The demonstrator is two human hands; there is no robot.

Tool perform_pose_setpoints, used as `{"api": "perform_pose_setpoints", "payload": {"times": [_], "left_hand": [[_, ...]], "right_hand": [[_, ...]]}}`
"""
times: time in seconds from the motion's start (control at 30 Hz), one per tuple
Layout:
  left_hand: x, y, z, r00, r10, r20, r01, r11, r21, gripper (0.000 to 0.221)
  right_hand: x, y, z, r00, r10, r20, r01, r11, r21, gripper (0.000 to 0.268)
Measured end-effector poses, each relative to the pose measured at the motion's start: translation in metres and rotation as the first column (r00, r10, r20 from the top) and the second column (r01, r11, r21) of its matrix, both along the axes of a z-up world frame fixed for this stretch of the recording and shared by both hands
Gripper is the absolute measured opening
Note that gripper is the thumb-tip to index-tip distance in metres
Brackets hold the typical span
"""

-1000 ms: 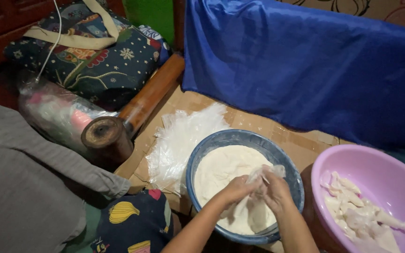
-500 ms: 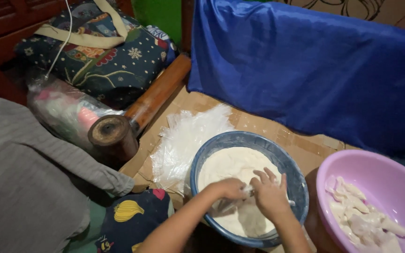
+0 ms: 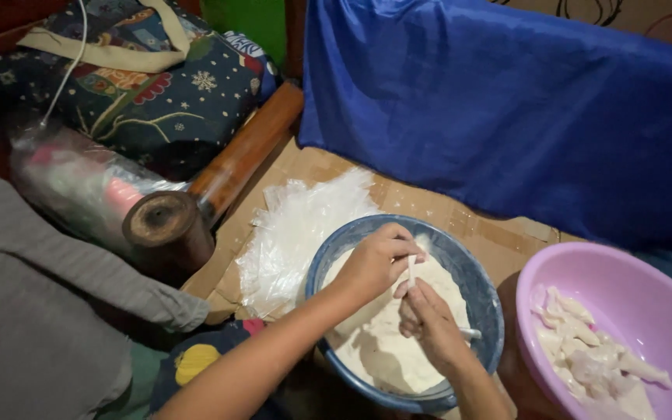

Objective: Filling small plastic bags with food pieces and flour using a spoon.

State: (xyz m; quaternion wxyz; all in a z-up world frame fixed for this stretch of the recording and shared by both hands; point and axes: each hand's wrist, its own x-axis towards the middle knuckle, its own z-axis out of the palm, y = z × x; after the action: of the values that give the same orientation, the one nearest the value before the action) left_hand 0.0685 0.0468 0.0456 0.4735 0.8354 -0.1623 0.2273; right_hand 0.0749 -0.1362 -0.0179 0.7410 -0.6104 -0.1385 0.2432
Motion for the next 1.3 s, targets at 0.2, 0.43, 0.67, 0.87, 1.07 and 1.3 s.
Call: {"api": "perform_pose_setpoints", "payload": {"times": [0.2,0.43,0.67,0.87,1.07,1.3], "left_hand": [[-0.002,-0.001,-0.006,0.941,-0.209,-0.265,0.1,0.923,-0.371,0.017],[0.001,0.03,-0.011,0.731,-0.272,-0.625,0.484,0.853,0.195,0.028],[0.004,0.025,-0.035,0.808,-0.263,-0.528,0.413,0.891,0.188,0.025],[0.001,-0.017,-0.059,0.877,-0.185,-0.443,-0.043,0.889,-0.456,0.019],[-0.001,-0.033,-0.03,0.867,-0.204,-0.455,-0.035,0.885,-0.465,0.019],[0.029,-0.053,-0.082,0.891,-0.031,-0.452,-0.152,0.919,-0.363,0.023]], "right_hand": [[0.026,-0.007,-0.011,0.957,-0.102,-0.273,0.133,0.986,0.099,0.024],[0.037,-0.035,-0.022,0.997,0.009,0.08,0.016,0.953,-0.303,0.01],[0.004,-0.01,0.042,0.984,0.025,0.174,0.066,0.866,-0.495,0.014],[-0.008,-0.003,0.049,0.884,-0.209,0.418,0.438,0.684,-0.584,0.015],[0.009,-0.021,0.02,0.885,-0.464,-0.031,0.464,0.876,0.132,0.014],[0.001,-0.008,0.04,0.859,-0.49,0.149,0.501,0.864,-0.05,0.043]]}}
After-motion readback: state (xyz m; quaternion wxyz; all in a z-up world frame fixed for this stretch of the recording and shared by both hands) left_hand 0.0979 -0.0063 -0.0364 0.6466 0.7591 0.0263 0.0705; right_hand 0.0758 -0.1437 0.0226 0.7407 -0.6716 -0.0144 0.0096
